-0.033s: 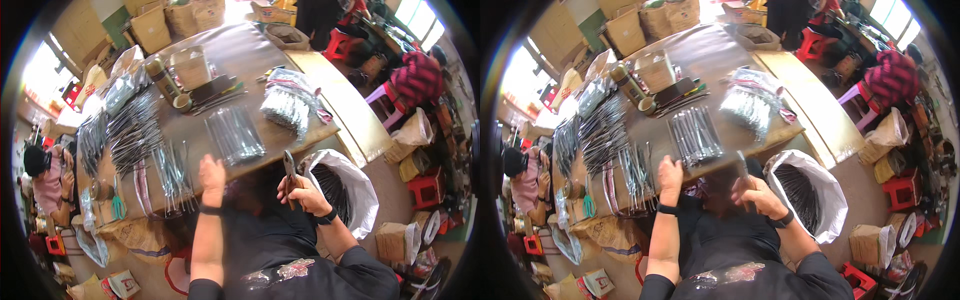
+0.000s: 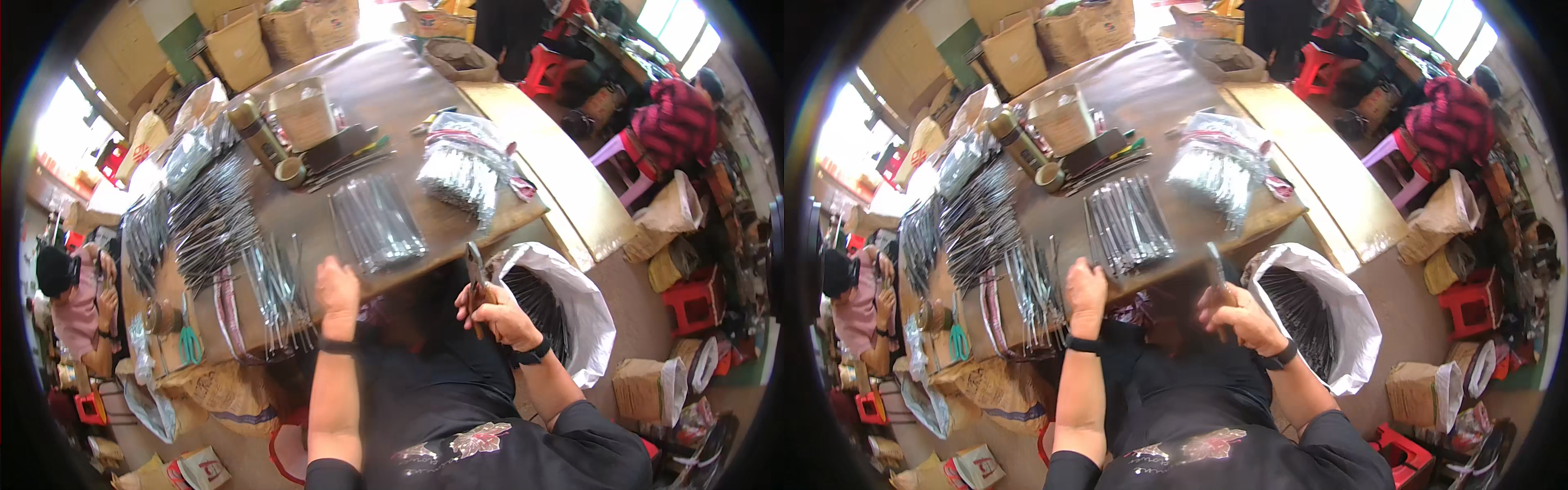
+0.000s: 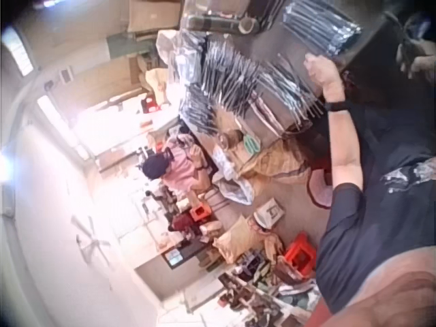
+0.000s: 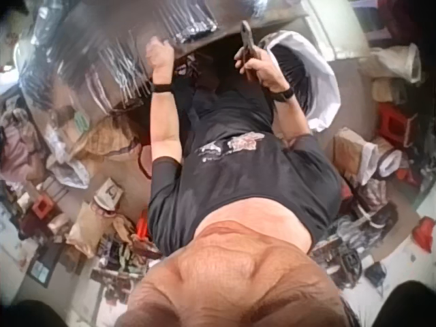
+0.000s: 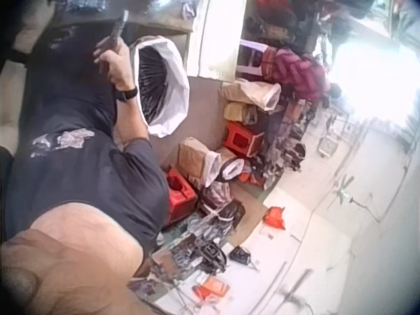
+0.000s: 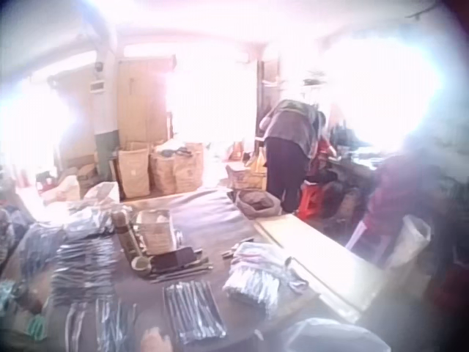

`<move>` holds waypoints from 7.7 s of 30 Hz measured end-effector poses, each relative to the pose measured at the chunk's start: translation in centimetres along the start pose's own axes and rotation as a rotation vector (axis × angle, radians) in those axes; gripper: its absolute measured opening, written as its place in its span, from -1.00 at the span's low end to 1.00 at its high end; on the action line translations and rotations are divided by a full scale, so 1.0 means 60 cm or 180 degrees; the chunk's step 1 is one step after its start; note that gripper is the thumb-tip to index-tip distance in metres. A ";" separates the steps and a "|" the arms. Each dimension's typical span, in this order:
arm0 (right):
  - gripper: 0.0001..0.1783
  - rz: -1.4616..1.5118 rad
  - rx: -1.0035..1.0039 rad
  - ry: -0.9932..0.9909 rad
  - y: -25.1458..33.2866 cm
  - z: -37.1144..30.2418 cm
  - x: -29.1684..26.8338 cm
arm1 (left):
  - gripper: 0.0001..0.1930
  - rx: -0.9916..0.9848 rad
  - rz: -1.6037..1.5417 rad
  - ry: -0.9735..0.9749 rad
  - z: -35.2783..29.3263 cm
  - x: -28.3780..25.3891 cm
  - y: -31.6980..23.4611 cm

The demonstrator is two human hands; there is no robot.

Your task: The person repeatedly picks up long metal rods from a pile on the table, uses pliers to cut them into shorter pieces, and places the cut pieces back on the table. The process is repeated continuously throughout the clip.

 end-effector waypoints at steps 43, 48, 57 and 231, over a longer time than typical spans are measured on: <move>-0.93 0.3295 -0.0043 -0.0851 0.049 0.180 -0.217 | -0.71 -0.1655 -0.5845 0.3051 -0.127 -0.026 0.064; -0.92 0.2743 -0.0124 -0.0786 0.028 0.160 -0.185 | -0.71 -0.1435 -0.5317 0.2846 -0.149 -0.034 0.056; -0.83 0.1202 -0.0532 -0.0192 0.074 0.066 -0.021 | -0.67 -0.1141 -0.4748 0.2954 -0.179 -0.031 0.016; -0.78 -0.1524 -0.0949 -0.2263 0.045 0.155 -0.285 | -0.68 -0.1524 -0.5304 0.2661 -0.077 -0.015 0.047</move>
Point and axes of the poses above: each hand's wrist, its own z-axis towards the middle knuckle, its own x-axis out of the palm, y = z × x, the point moved 7 cm from there along z, towards the middle knuckle, and after that the axes turned 6 degrees about -x, right-handed, at the moved point
